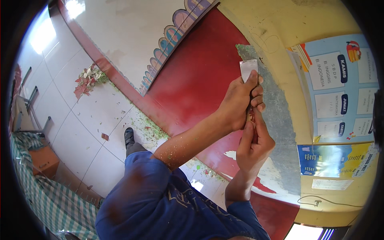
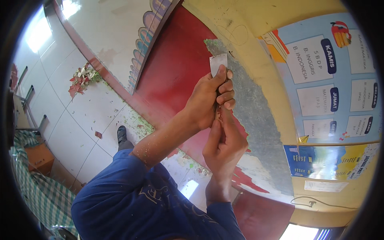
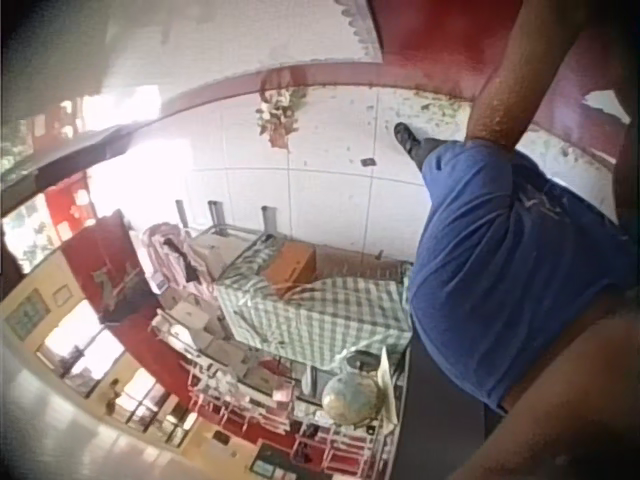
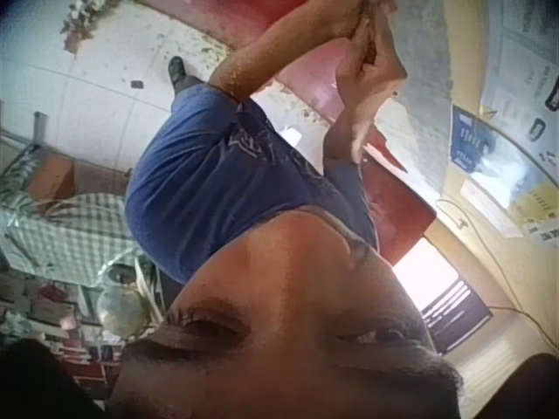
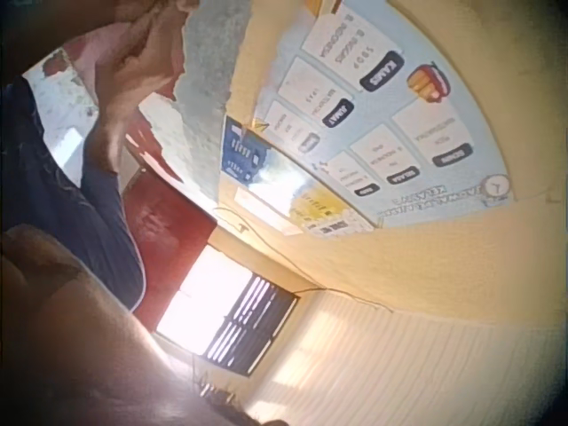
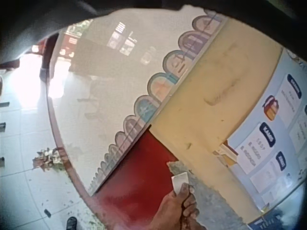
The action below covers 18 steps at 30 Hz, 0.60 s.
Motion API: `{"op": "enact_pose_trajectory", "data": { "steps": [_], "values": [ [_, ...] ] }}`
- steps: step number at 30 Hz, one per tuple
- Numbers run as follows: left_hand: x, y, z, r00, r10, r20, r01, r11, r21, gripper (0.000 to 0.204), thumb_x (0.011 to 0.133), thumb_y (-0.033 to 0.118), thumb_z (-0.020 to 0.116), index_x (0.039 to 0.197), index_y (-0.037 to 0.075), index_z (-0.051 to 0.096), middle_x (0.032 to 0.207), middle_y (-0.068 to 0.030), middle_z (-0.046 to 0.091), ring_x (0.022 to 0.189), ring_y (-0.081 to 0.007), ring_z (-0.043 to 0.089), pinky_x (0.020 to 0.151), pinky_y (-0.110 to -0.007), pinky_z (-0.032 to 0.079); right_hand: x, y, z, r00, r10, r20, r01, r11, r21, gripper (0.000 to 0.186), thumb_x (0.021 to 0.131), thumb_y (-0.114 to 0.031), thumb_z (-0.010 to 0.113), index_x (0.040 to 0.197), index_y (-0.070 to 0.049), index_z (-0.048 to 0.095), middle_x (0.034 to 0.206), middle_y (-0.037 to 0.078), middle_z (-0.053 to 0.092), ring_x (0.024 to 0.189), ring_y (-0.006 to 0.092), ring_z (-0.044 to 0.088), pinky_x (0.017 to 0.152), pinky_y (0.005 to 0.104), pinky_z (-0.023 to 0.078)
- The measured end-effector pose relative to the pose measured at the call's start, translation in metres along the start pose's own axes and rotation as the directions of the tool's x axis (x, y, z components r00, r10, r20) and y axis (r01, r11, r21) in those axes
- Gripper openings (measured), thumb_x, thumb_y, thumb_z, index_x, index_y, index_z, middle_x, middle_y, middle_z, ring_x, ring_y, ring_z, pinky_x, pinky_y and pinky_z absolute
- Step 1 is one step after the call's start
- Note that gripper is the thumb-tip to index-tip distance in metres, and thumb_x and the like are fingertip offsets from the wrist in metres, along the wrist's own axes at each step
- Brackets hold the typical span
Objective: The person scrapes paint off a wall using a putty knife and wipes the scraped wall surface by hand.
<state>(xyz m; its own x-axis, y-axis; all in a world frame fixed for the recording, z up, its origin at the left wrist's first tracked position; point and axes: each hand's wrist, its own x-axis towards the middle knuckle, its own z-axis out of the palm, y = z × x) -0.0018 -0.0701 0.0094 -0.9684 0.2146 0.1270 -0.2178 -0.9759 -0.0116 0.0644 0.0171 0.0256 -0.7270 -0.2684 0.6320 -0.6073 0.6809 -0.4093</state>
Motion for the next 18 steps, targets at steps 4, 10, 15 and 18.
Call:
{"op": "enact_pose_trajectory", "data": {
  "steps": [4,10,15,18],
  "values": [
    [0.015,0.021,-0.008,0.983,0.177,0.044,-0.177,0.984,0.015,0.029,0.098,0.036,0.047,0.093,0.008,0.046,0.064,0.0019,0.037,0.049,-0.0077,0.037,0.048,-0.026,0.042,0.014,0.003,0.021,0.997,0.072,0.035,-0.067,0.990,-0.126,0.031,0.086,0.002,0.053,0.116,0.003,0.061,0.095,0.021,0.068,0.084,0.0209,0.069,0.067,0.0258,0.051],
    [0.004,0.019,-0.007,1.000,0.023,0.009,-0.023,0.997,-0.077,0.030,0.097,0.037,0.048,0.094,0.007,0.047,0.062,0.0028,0.036,0.046,-0.0071,0.035,0.044,-0.025,0.039,0.001,-0.011,0.021,0.994,0.110,-0.026,-0.112,0.987,-0.115,0.034,0.084,0.001,0.055,0.118,0.003,0.060,0.087,0.018,0.068,0.075,0.0220,0.068,0.064,0.0258,0.050],
    [0.008,0.025,-0.005,1.000,-0.006,0.008,0.006,0.998,-0.069,0.031,0.097,0.038,0.048,0.093,0.007,0.048,0.062,0.0028,0.037,0.046,-0.0070,0.034,0.043,-0.025,0.038,0.004,-0.012,0.022,0.999,0.047,-0.014,-0.049,0.976,-0.211,0.034,0.084,0.002,0.054,0.117,0.003,0.061,0.084,0.018,0.068,0.070,0.0210,0.068,0.060,0.0260,0.050],
    [0.006,0.025,-0.003,0.996,-0.092,0.018,0.093,0.992,-0.080,0.031,0.097,0.038,0.048,0.093,0.007,0.049,0.061,0.0029,0.037,0.044,-0.0068,0.033,0.041,-0.024,0.037,0.003,-0.013,0.025,0.996,0.001,-0.094,-0.019,0.982,-0.188,0.031,0.084,0.003,0.054,0.114,0.004,0.062,0.083,0.017,0.068,0.068,0.0203,0.068,0.058,0.0258,0.050]
  ]
}}
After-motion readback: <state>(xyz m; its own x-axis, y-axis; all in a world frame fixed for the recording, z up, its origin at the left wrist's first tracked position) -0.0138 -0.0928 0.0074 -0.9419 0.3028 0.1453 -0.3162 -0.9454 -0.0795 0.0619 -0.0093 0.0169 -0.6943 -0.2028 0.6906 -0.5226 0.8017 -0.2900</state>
